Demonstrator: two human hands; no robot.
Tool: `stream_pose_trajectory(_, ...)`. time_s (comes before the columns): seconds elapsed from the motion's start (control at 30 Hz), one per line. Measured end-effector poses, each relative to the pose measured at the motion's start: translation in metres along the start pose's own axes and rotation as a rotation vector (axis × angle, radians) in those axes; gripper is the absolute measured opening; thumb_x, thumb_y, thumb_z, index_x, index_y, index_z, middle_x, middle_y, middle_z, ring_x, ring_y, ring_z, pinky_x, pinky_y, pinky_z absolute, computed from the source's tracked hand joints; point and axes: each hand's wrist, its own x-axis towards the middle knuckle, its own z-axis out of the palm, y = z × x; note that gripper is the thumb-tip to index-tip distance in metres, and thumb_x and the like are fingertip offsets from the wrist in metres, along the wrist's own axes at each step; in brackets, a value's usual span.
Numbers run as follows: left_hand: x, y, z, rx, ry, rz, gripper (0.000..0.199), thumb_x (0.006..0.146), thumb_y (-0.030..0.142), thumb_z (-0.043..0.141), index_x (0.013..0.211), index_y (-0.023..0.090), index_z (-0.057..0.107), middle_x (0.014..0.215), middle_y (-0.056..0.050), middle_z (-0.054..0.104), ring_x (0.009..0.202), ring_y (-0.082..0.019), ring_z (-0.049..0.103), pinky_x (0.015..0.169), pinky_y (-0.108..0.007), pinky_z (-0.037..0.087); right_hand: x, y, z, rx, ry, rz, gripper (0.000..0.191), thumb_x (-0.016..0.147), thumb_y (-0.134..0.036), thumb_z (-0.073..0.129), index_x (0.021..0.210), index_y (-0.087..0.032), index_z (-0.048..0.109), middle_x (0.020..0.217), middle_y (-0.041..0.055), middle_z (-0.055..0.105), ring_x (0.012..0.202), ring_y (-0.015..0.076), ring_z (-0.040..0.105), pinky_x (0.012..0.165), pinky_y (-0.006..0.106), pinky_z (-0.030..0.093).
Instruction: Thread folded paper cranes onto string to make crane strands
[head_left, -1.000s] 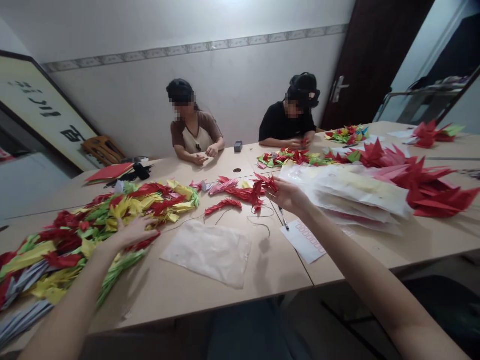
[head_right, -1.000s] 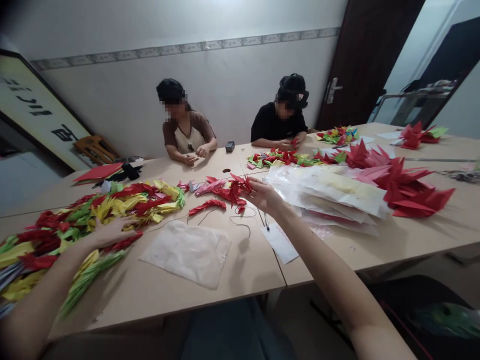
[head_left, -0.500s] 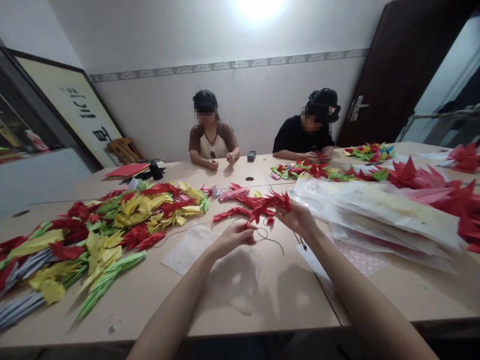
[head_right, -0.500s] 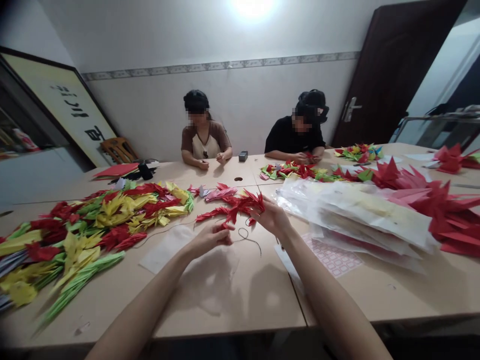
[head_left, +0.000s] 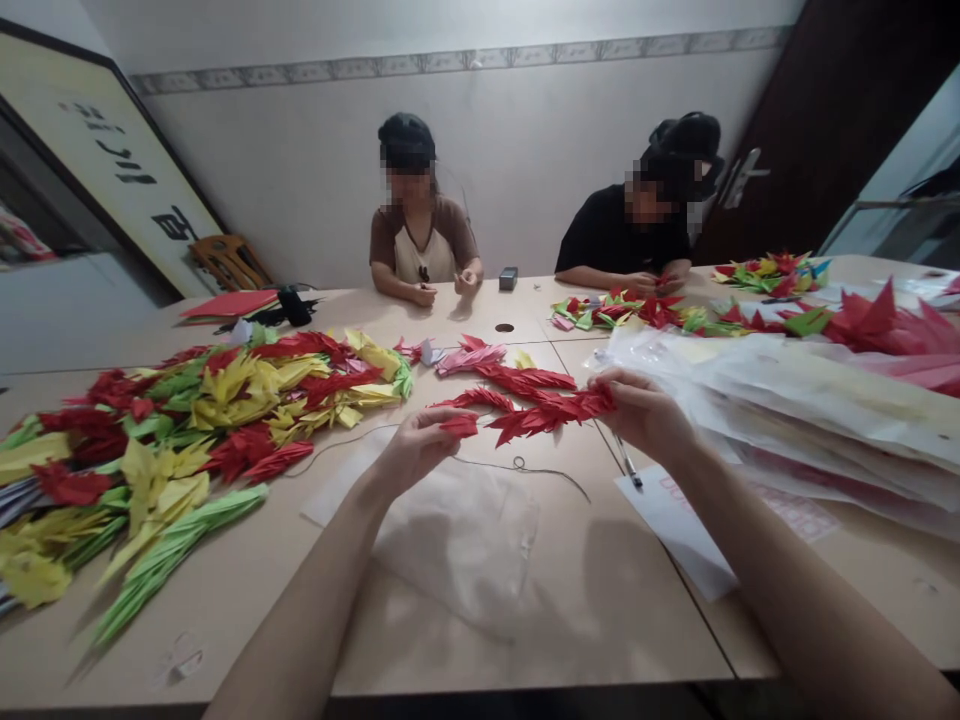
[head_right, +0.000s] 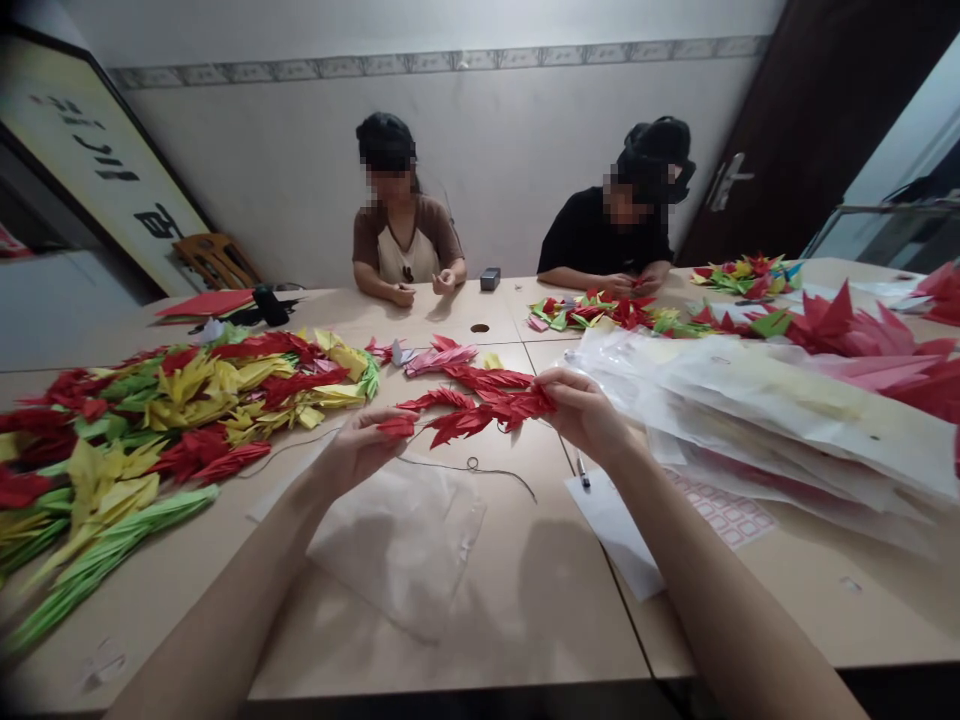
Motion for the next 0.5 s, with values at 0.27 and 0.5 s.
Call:
stream_pose_trajectory(0.27,-0.002,-0.003,0.007,0.092,0.050,0.059,0.022,0.052,0.013,0.079,0.074,0.015,0.076,0.069,-0.004,0.070,0.055,-0.006,0.054,0.052,-0.016,0.038,-0.011,-0.011,0.002,-0.877,-0.274,0.140,0.011,0.074,-0.024,0.061,0.067,-0.019,0.068,0.085,0.0054,0.069,0.080,0.0193,0.063,0.074,0.035,0.050)
stream_pose_trajectory(0.5,0.000,-0.026,0.026,0.402,-0.090,0.079,0.026,0.066,0.025,0.077,0.090,0.016,0.074,0.081,-0.005,0.071,0.070,-0.012,0.062,0.062,-0.022,0.047,-0.028,0.027,0.051,-0.696,-0.352,-0.064,0.029,0.077,-0.034,0.068,0.101,-0.018,0.061,0.105,0.0074,0.066,0.102,0.0194,0.062,0.093,0.039,0.048)
